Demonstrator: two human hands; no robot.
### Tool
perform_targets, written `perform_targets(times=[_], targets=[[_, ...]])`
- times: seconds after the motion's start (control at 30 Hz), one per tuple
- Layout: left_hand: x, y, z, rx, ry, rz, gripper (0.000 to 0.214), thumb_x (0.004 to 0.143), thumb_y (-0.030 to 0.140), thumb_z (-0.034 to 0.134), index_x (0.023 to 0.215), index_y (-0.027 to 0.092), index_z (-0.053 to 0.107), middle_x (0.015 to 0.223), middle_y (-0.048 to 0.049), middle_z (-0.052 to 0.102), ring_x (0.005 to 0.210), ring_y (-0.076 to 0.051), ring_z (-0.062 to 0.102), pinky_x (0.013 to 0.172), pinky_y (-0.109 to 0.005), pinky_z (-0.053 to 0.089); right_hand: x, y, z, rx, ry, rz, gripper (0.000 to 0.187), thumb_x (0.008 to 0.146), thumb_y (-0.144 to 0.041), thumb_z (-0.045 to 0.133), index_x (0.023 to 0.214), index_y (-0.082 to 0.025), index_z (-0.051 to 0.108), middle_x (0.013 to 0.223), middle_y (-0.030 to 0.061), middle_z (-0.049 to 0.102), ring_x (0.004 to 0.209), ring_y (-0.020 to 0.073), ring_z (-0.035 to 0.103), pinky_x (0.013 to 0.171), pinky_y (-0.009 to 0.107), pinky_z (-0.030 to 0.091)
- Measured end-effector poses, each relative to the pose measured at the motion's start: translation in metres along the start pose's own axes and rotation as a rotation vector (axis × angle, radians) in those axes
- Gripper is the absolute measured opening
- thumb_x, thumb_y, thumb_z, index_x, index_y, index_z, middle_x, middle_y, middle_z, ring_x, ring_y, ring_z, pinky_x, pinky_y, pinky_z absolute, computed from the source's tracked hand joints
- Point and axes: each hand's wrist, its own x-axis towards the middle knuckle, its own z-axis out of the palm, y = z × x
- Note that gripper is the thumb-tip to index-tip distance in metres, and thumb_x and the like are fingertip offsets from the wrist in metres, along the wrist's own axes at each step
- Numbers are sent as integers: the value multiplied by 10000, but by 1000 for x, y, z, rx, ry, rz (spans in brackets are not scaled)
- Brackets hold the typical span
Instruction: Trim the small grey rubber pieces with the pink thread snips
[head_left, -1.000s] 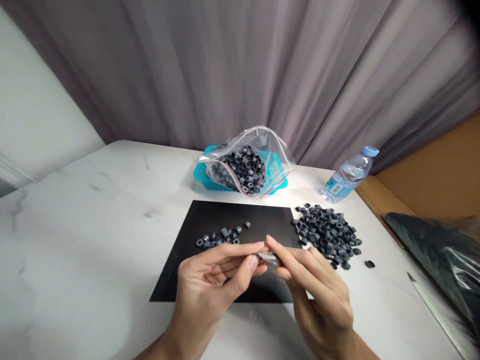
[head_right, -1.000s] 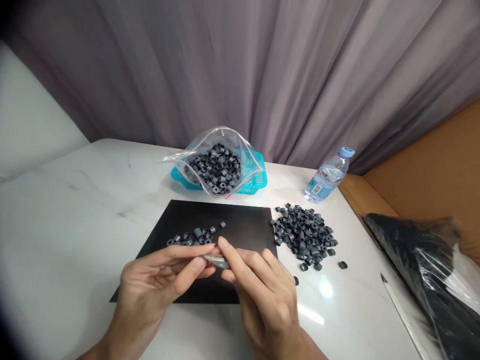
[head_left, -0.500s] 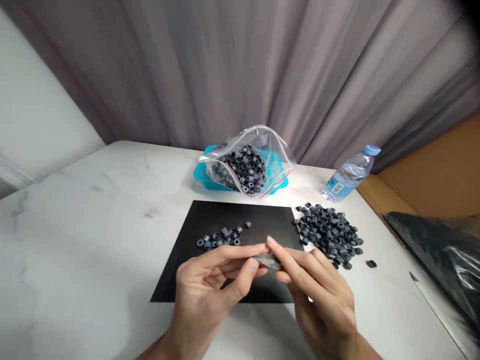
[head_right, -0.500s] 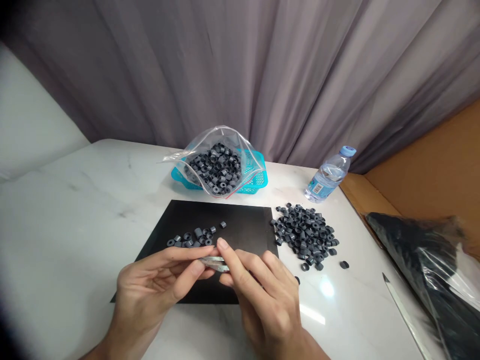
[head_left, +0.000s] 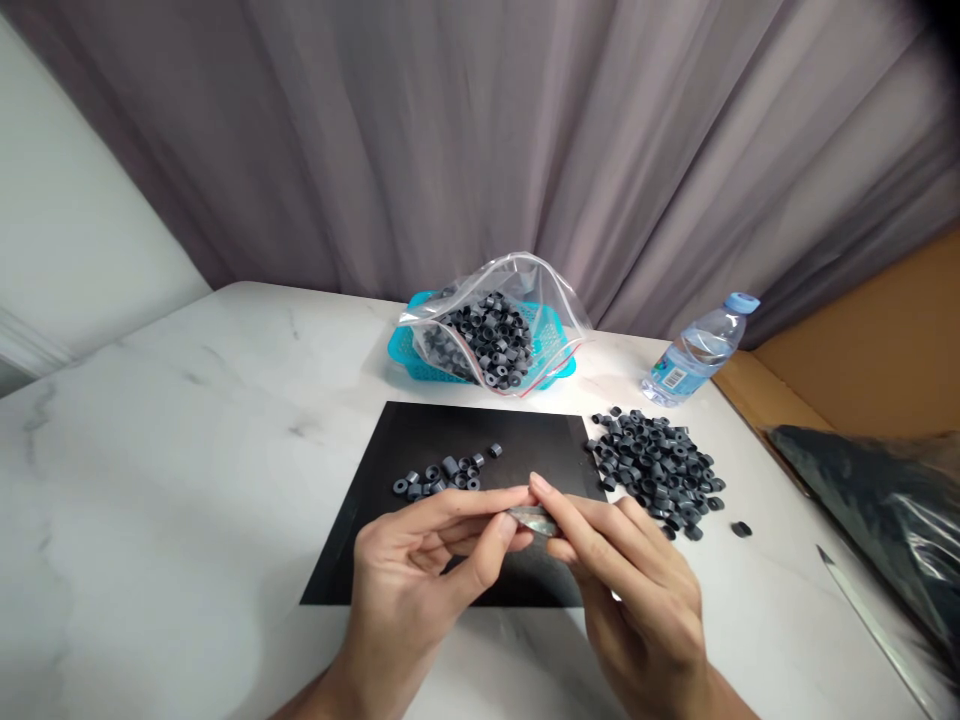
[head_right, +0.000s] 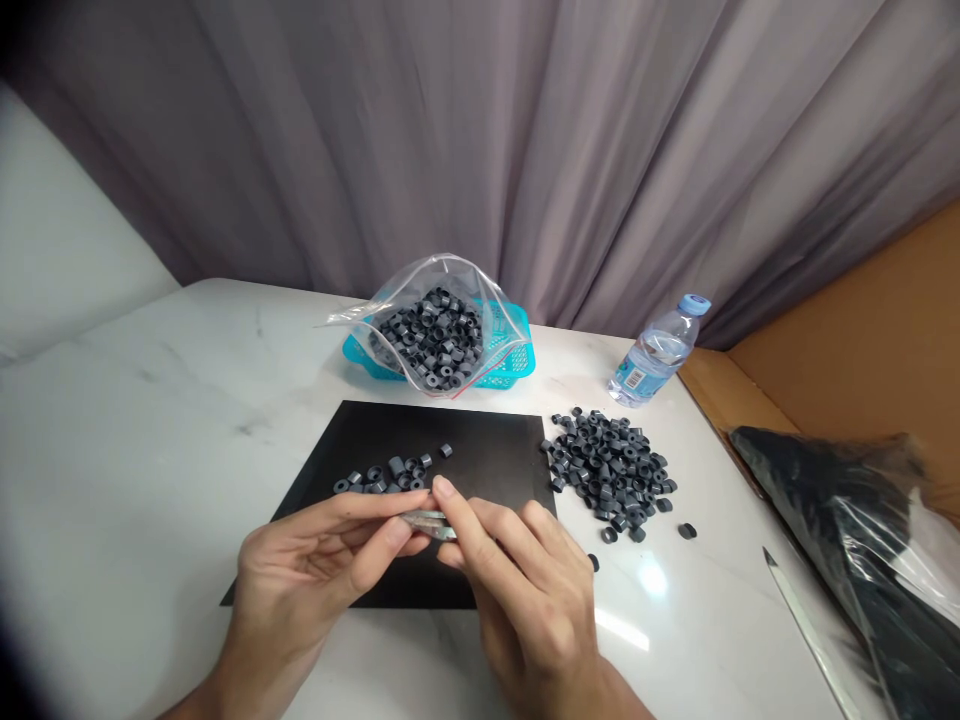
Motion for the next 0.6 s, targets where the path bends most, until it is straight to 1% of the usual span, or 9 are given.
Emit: perform_targets(times=[0.17, 0.3, 0.47, 0.6], targets=[[-1, 1, -1, 3, 6, -37, 255, 821, 56, 745, 885, 278, 851, 886, 35, 852, 717, -139, 815, 729, -114, 642, -1, -1, 0, -15, -4, 17, 548, 974, -17, 572, 1493, -182, 511, 1156, 95, 735, 831, 175, 610, 680, 310, 467], [-1, 1, -2, -6, -7, -50, 242, 828, 70, 753, 886, 283, 849, 893, 36, 852, 743, -145, 818, 747, -123, 645, -1, -1, 1, -14, 6, 24, 561, 965, 0, 573, 1493, -180, 510, 1158, 96, 740, 830, 175, 615, 664, 311, 462], [-2, 1, -1, -13, -14, -52, 248, 833, 71, 754, 885, 295, 848, 874, 45, 851, 737, -140, 817, 741, -118, 646, -1, -1, 1, 16, 12, 16, 576, 957, 31, 552, 1492, -176, 506, 1216, 102, 729, 897, 182, 655, 693, 327, 468], [-3, 1, 0, -28, -14, -62, 244, 839, 73, 754, 883, 295, 846, 873, 51, 851, 737, -139, 817, 751, -131, 652, -4, 2, -1, 77, 7, 53, 590, 965, 24, 536, 1509, -197, 485, 1279, 103, 701, 920, 179, 663, 730, 342, 481]])
